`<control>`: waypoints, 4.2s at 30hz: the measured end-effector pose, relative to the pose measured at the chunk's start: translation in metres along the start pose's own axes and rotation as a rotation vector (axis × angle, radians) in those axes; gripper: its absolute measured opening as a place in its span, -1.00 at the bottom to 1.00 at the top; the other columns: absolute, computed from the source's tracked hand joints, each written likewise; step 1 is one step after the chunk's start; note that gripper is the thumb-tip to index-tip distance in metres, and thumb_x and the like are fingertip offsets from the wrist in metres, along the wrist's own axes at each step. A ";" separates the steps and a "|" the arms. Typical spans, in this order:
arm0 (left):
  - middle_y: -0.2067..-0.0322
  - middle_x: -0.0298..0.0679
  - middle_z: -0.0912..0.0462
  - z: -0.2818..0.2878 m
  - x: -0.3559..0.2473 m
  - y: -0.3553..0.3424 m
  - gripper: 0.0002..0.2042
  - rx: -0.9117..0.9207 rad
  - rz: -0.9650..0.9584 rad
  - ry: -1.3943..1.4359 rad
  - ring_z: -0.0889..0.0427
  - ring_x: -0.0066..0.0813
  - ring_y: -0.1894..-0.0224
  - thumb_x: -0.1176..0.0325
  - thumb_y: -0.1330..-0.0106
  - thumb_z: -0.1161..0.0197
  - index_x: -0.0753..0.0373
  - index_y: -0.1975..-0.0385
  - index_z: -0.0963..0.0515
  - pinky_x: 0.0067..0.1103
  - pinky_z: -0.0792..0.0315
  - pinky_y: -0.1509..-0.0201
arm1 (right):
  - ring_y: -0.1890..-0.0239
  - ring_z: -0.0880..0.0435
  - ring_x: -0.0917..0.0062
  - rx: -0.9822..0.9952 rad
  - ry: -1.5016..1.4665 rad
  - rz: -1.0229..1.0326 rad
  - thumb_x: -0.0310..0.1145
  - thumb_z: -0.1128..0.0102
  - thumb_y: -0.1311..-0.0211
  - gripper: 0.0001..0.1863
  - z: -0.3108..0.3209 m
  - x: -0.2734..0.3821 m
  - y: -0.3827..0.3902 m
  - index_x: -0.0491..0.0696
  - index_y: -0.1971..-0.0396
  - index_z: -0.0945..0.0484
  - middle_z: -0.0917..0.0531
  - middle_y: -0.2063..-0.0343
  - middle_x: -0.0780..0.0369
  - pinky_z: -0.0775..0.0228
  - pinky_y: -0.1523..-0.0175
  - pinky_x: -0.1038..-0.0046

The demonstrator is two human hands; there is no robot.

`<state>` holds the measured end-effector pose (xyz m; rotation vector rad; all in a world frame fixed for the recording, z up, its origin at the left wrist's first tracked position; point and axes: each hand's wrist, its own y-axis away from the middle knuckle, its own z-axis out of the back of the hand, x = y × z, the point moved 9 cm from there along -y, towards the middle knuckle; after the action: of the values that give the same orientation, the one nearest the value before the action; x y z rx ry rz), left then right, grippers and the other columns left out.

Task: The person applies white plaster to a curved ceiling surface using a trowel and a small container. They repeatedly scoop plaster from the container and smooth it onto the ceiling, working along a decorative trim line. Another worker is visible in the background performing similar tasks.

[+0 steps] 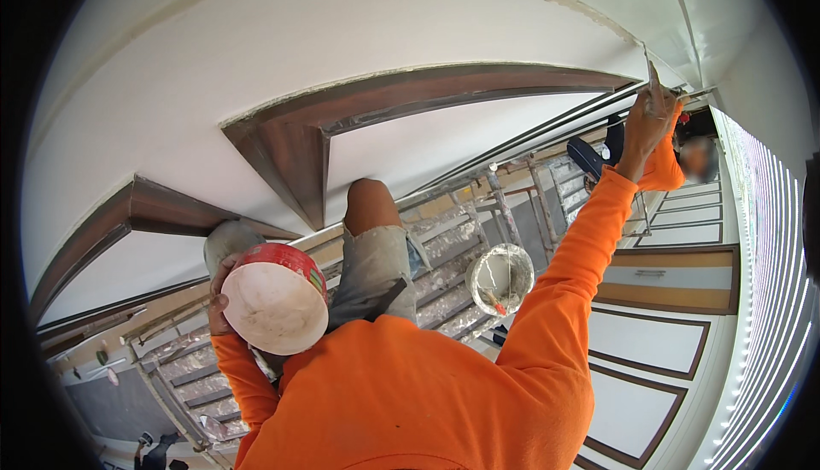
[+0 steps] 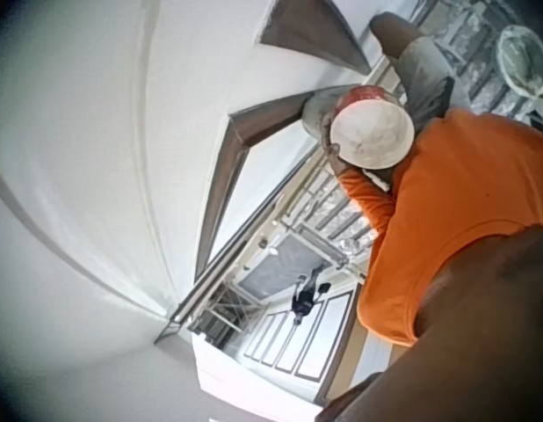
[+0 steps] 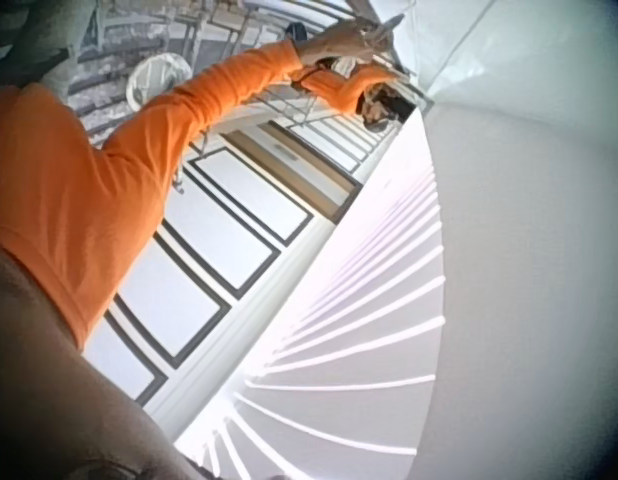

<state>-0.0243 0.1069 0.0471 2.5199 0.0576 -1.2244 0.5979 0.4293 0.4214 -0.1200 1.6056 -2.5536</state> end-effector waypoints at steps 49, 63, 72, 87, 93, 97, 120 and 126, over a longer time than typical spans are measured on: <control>-0.10 0.00 -0.63 0.000 -0.001 0.003 -0.04 -0.041 0.006 0.020 -0.69 -0.13 -0.11 -0.17 0.09 -0.46 0.43 -0.27 -0.40 -0.29 -0.61 -0.22 | 0.03 -0.70 0.38 0.208 0.337 -0.040 -0.46 -0.20 -0.27 -0.40 0.003 0.024 -0.015 0.38 -0.29 -0.68 -0.63 0.05 0.25 -0.27 -0.11 0.19; -0.13 0.03 -0.63 0.000 -0.002 0.004 -0.04 -0.031 0.008 -0.007 -0.69 -0.10 -0.14 -0.18 0.08 -0.46 0.42 -0.27 -0.41 -0.27 -0.60 -0.26 | 0.07 -0.68 0.45 0.158 0.288 -0.083 -0.48 -0.14 -0.28 -0.39 0.007 0.010 -0.013 0.36 -0.29 -0.67 -0.64 0.17 0.30 -0.24 -0.09 0.19; -0.14 0.03 -0.63 0.000 -0.003 0.005 -0.04 -0.020 0.006 -0.022 -0.69 -0.09 -0.15 -0.19 0.07 -0.46 0.42 -0.27 -0.41 -0.26 -0.60 -0.26 | 0.12 -0.68 0.42 0.194 0.292 -0.030 -0.48 -0.14 -0.28 -0.40 0.007 0.044 -0.009 0.36 -0.28 -0.69 -0.63 0.19 0.27 -0.26 -0.01 0.20; -0.22 0.07 -0.60 -0.029 -0.004 -0.008 -0.06 0.103 -0.053 -0.075 -0.66 -0.04 -0.22 -0.11 -0.01 -0.50 0.40 -0.34 -0.40 -0.22 -0.56 -0.32 | 0.14 -0.65 0.55 0.657 -0.900 -0.444 -0.50 -0.19 -0.51 -0.66 0.042 0.114 0.163 -0.06 -0.22 -0.60 -0.68 0.10 0.29 -0.54 0.04 0.44; -0.19 0.03 -0.59 -0.109 -0.026 -0.042 -0.03 0.283 -0.109 -0.229 -0.61 -0.13 -0.25 -0.14 -0.01 -0.48 0.42 -0.36 -0.36 -0.31 -0.48 -0.36 | 0.22 -0.71 0.56 0.629 -1.108 -1.022 -0.46 -0.11 -0.57 -0.63 0.024 0.120 0.286 -0.08 -0.30 -0.49 -0.70 0.12 0.21 -0.61 0.11 0.44; -0.07 -0.07 -0.61 -0.182 -0.052 -0.054 0.03 0.491 -0.004 -0.399 -0.63 -0.30 -0.16 -0.13 0.06 -0.52 0.44 -0.38 -0.33 -0.45 -0.48 -0.26 | 0.29 -0.71 0.50 0.424 -1.374 -1.358 -0.47 -0.02 -0.59 -0.70 0.022 0.133 0.337 -0.19 -0.21 -0.41 -0.65 0.15 0.16 -0.67 0.18 0.39; 0.00 -0.09 -0.55 -0.383 -0.048 -0.122 0.18 0.906 0.202 -0.882 -0.62 -0.39 -0.06 0.13 0.12 -0.64 0.33 -0.56 -0.08 -0.59 -0.48 -0.20 | 0.40 -0.62 0.49 0.000 -1.660 -1.833 -0.55 -0.15 -0.47 -0.54 -0.044 0.179 0.470 -0.03 -0.27 -0.25 -0.57 0.25 0.21 -0.60 0.33 0.38; 0.02 -0.08 -0.55 -0.385 -0.049 -0.118 0.26 0.913 0.311 -0.803 -0.59 -0.37 -0.06 0.13 0.15 -0.65 0.37 -0.59 0.01 -0.57 -0.43 -0.23 | 0.47 -0.63 0.50 0.085 -1.597 -1.869 -0.61 -0.11 -0.44 -0.50 -0.061 0.208 0.475 -0.04 -0.26 -0.15 -0.57 0.25 0.18 -0.60 0.41 0.38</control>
<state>0.2142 0.3452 0.2719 2.2327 -1.2742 -2.3554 0.4133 0.2499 -0.0329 -3.4434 0.3184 -1.2104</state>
